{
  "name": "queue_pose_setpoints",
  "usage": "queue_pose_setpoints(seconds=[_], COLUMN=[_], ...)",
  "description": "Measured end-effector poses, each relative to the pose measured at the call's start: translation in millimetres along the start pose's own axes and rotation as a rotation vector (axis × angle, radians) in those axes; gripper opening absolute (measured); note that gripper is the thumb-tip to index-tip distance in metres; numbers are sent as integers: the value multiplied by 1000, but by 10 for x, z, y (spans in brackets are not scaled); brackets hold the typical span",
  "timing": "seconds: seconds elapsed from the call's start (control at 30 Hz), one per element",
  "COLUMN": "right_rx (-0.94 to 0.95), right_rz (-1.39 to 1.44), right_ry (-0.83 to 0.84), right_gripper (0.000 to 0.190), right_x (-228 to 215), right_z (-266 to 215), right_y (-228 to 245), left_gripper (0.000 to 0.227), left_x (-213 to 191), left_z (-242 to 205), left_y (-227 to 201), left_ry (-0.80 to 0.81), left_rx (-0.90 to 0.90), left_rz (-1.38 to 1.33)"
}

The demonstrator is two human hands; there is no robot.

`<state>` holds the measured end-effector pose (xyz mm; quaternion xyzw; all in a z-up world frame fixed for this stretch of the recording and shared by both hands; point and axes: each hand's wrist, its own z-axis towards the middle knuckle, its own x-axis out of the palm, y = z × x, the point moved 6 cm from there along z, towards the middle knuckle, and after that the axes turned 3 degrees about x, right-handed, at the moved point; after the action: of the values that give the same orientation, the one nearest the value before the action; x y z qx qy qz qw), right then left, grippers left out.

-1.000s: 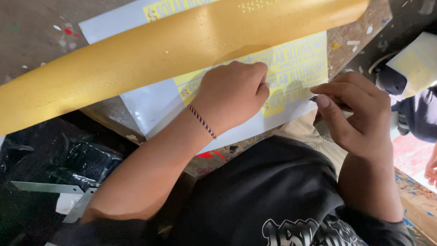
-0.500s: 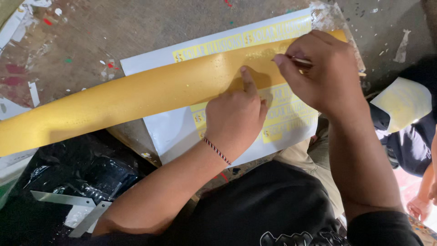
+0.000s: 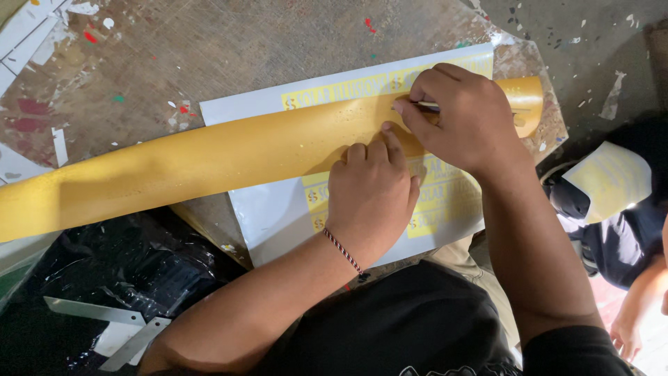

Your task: The person uses a craft knife to carefully cut around and remove unwanted portions of a yellow sticker sheet. They repeatedly lift and peel away small pieces of the sticker backing while working on a cluttered workbench.

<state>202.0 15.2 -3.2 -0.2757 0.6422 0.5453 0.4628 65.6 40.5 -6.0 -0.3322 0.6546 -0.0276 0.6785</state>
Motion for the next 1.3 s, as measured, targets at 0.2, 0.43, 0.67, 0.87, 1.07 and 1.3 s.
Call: queue_pose_setpoints(seconds=[0.2, 0.43, 0.67, 0.87, 1.07, 1.3], right_rx=[-23, -43, -59, -74, -103, -110], right_rz=[33, -34, -50, -67, -70, -35], right_ry=[-3, -3, -7, -6, -2, 3], right_gripper=[23, 26, 26, 27, 27, 27], right_x=[8, 21, 31, 39, 42, 42], right_z=[1, -8, -21, -24, -9, -19], right_y=[-13, 11, 10, 23, 24, 4], left_gripper=[84, 86, 85, 86, 86, 85], left_x=[-6, 1, 17, 33, 33, 41], left_z=[-17, -7, -1, -5, -13, -6], left_y=[-27, -12, -3, -13, -10, -8], left_ry=[32, 26, 52, 69, 71, 84], left_rx=[-17, -22, -28, -34, -19, -16], left_rz=[23, 27, 17, 18, 31, 45])
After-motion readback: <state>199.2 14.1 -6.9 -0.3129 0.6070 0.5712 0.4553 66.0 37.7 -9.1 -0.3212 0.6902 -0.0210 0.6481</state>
